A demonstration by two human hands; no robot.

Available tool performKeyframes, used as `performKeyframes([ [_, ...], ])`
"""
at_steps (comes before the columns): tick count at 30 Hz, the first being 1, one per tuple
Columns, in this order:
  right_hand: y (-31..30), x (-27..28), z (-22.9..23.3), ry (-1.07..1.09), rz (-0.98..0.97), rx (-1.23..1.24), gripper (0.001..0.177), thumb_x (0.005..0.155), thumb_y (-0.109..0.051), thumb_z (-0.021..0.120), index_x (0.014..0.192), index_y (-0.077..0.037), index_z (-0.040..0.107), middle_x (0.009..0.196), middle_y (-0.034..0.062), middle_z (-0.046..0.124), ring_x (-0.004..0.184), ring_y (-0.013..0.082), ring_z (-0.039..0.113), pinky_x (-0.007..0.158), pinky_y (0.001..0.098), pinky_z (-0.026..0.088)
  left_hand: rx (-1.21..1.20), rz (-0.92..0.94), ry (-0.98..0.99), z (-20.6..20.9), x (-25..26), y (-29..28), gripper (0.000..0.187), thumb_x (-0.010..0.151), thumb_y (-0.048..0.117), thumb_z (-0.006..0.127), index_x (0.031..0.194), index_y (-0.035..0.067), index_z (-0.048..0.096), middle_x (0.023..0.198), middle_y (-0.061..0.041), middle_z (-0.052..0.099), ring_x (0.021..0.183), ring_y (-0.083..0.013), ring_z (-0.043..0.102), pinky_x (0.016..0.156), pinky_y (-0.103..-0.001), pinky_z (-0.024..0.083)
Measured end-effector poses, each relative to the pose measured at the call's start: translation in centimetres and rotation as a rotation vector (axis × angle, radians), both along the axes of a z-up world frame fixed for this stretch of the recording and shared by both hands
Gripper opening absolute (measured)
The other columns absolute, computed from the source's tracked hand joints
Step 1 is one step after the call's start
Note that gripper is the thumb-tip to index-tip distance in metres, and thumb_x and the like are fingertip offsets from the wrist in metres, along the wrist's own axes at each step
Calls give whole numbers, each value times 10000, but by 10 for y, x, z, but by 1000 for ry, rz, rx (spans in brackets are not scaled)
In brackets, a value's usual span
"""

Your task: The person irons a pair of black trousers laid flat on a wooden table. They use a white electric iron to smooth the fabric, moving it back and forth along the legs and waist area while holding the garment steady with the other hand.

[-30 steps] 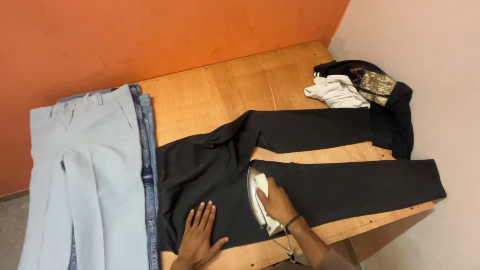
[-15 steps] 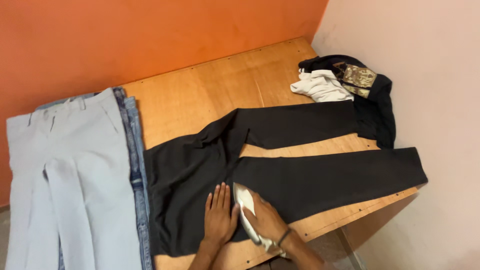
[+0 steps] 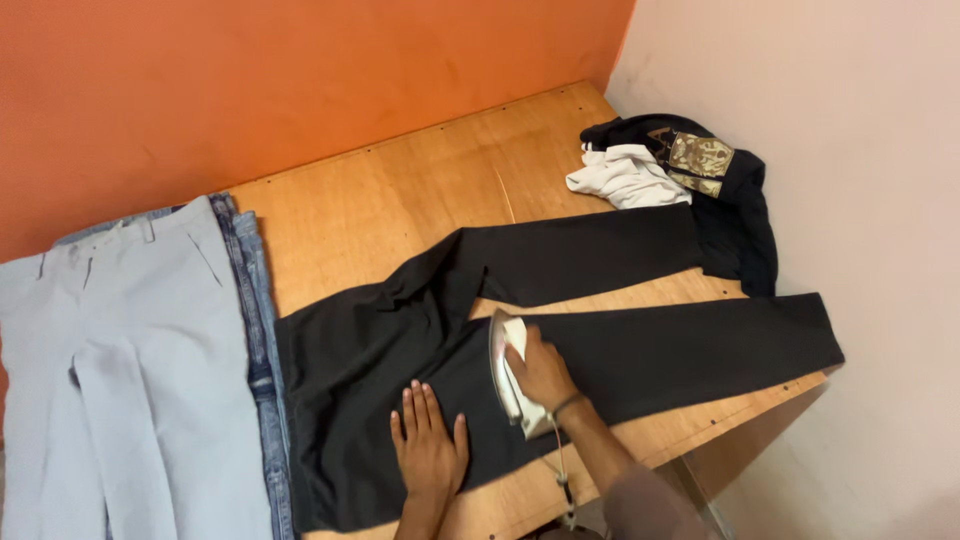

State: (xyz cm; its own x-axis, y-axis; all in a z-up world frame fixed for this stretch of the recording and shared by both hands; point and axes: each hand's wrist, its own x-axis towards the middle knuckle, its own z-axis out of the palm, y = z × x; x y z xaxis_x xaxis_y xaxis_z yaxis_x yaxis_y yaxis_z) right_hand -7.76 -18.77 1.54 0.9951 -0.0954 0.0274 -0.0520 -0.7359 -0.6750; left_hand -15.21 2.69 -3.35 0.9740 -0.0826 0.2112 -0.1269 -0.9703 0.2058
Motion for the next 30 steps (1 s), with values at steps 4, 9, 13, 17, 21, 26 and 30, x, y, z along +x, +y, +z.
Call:
performKeyframes([
  [4, -7, 24, 21, 396, -22, 237, 444, 964, -327, 542, 1188, 44, 444, 815, 289, 720, 704, 445, 768, 617, 516, 623, -137, -156, -24, -7, 20, -26, 679, 935, 296, 475, 1513, -51, 395, 1607, -214, 378, 1516, -336, 299, 1223, -495, 209],
  [9, -15, 0, 34, 190, 121, 9, 488, 990, -362, 607, 1176, 68, 472, 842, 325, 697, 805, 487, 715, 713, 541, 576, -134, -233, 3, -6, 40, -51, 600, 1007, 333, 469, 1527, 37, 422, 1603, -128, 411, 1506, -295, 327, 1220, -502, 212],
  [13, -40, -59, 40, 332, 49, 86, 456, 984, -349, 550, 1233, 16, 440, 819, 316, 702, 796, 475, 726, 688, 541, 561, -64, -189, 10, 3, 40, -39, 660, 973, 441, 494, 1505, 56, 426, 1577, -120, 413, 1474, -300, 335, 1201, -501, 210],
  [17, -56, -102, 47, 339, -11, 186, 357, 986, -326, 561, 1133, -9, 484, 809, 276, 726, 788, 430, 759, 665, 510, 569, -43, -170, 10, 8, 27, -21, 691, 961, 474, 485, 1499, 43, 425, 1575, -118, 421, 1484, -291, 337, 1214, -487, 214],
  [21, -58, -95, 47, 282, -38, 210, 337, 964, -310, 587, 1084, -3, 519, 798, 269, 731, 769, 426, 765, 654, 512, 570, -17, -139, 39, 11, 20, -9, 717, 949, 489, 484, 1501, 37, 414, 1569, -126, 416, 1477, -294, 328, 1204, -489, 211],
  [26, -58, -47, 37, 229, -45, 129, 366, 950, -315, 602, 1114, 4, 526, 835, 295, 730, 805, 454, 739, 688, 520, 578, -5, -98, 11, 6, 21, -5, 741, 931, 508, 491, 1493, 32, 414, 1564, -131, 413, 1483, -288, 322, 1207, -493, 205],
  [30, -57, -9, 32, 128, 11, 53, 396, 960, -305, 622, 1148, 29, 520, 842, 327, 705, 801, 499, 701, 708, 548, 558, -4, -81, 14, 4, 20, -7, 742, 938, 506, 502, 1500, 29, 415, 1578, -131, 407, 1492, -280, 318, 1213, -489, 207],
])
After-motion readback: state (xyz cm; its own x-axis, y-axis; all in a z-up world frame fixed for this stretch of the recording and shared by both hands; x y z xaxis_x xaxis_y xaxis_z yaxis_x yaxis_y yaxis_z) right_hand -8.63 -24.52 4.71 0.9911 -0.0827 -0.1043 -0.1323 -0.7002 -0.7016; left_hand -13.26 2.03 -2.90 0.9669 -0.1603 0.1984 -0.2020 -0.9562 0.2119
